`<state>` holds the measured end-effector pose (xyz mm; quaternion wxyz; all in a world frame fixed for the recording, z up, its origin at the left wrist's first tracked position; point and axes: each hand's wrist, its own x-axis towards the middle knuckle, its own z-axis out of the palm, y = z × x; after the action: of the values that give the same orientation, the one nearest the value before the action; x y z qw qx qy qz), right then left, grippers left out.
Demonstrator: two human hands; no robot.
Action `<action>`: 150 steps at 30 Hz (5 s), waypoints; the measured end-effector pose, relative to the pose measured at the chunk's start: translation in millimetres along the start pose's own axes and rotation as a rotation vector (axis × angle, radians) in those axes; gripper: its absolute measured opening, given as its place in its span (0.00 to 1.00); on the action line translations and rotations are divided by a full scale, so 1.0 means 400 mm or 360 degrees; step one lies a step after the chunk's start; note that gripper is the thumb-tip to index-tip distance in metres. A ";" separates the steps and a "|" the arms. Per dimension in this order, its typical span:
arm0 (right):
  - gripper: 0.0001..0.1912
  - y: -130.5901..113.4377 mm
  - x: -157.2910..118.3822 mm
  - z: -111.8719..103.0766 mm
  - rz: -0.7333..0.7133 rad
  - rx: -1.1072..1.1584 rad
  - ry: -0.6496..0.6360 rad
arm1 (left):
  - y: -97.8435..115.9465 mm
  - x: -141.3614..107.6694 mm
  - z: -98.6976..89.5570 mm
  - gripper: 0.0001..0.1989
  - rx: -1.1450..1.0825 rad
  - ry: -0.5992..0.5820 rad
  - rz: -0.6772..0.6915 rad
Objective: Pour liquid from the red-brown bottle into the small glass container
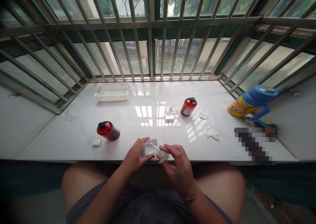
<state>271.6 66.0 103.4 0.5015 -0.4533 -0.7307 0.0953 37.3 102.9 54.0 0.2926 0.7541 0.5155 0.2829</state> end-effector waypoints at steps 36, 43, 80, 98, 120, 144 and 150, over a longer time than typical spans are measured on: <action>0.26 0.638 0.204 -0.267 0.1053 -0.0891 0.0212 | 0.004 -0.252 -0.196 0.14 0.0299 0.0660 0.0171; 0.23 0.433 0.131 -0.190 0.0618 -0.0766 0.0271 | -0.015 -0.203 -0.284 0.11 0.0404 0.1127 -0.0130; 0.18 -0.051 0.085 0.134 0.0047 0.0273 -0.0520 | 0.052 -0.215 -0.125 0.39 0.0085 0.0361 -0.0177; 0.17 -0.099 0.027 -0.039 0.0242 0.0200 -0.1237 | 0.113 -0.159 -0.127 0.37 -0.0197 -0.0476 -0.0198; 0.19 -0.096 0.040 -0.043 0.0519 0.0171 -0.1437 | 0.099 -0.159 -0.101 0.38 -0.0078 -0.0523 -0.0224; 0.09 -0.090 0.031 -0.035 0.0159 0.0380 -0.1400 | 0.086 -0.161 -0.138 0.40 -0.0377 -0.0748 -0.0296; 0.11 -0.082 0.020 -0.030 -0.0021 0.0395 -0.1280 | 0.087 -0.150 -0.158 0.37 -0.0448 -0.0813 -0.0305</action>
<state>262.2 49.4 133.8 0.2277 -0.3116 -0.8541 0.3487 -5.9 45.3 114.2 0.5397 0.7007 0.4499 0.1239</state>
